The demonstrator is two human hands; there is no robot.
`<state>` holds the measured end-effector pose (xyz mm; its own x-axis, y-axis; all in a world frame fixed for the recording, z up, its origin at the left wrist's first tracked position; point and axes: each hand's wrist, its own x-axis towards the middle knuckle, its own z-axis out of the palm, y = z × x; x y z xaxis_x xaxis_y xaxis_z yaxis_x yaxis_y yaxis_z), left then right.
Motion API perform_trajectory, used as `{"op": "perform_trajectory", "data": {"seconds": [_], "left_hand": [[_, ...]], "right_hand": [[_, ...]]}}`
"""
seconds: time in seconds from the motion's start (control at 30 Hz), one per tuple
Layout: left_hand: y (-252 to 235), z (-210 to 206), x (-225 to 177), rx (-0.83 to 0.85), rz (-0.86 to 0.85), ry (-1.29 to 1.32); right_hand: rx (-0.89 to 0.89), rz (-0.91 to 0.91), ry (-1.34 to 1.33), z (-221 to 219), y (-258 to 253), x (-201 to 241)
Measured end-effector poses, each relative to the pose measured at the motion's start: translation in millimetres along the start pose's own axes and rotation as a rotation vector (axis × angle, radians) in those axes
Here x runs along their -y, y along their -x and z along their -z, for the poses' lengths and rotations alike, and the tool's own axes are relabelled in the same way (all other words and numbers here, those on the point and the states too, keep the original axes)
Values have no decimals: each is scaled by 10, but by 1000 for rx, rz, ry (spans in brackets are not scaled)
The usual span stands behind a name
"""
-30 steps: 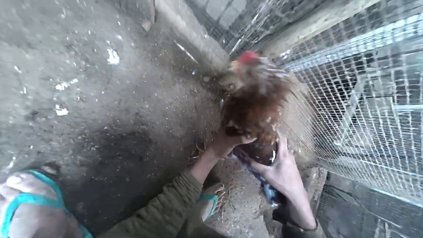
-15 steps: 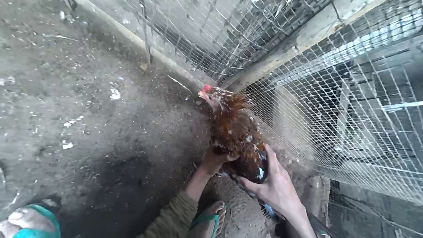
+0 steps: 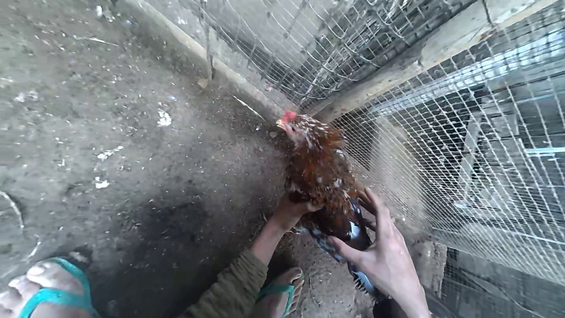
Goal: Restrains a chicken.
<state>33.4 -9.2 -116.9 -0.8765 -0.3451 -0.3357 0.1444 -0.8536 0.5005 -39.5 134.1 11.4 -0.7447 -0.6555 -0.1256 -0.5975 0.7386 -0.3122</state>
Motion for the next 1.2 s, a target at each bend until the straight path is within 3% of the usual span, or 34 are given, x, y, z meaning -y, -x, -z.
{"op": "perform_trajectory", "data": {"seconds": [0.27,0.33,0.43,0.53,0.63,0.73,0.87,0.93,1.07,1.2], "left_hand": [[25,-18,-4,19,-49,-37],[1,-104,-38,61,-167,-266],[63,-309,-170,117,-269,-865],[37,-400,-227,192,-197,-1021],[40,-385,-203,179,-253,-952],[-23,-353,-225,166,-128,-808],[-85,-264,-173,70,-46,-210],[-30,-249,-146,65,-48,-31],[-9,-185,-119,169,-100,33],[12,-181,-136,181,-14,-5]], "right_hand": [[61,-48,-74,-76,-40,20],[106,-159,-293,-395,-90,-80],[140,-346,-610,-774,110,-332],[113,-416,-641,-888,173,-567],[27,-383,-595,-842,204,-501],[-19,-225,-578,-760,130,-456],[82,-89,-313,-232,-135,-304],[90,-9,-242,65,-149,-203],[67,71,-267,294,-109,-68],[98,18,-139,233,-74,-14]]}}
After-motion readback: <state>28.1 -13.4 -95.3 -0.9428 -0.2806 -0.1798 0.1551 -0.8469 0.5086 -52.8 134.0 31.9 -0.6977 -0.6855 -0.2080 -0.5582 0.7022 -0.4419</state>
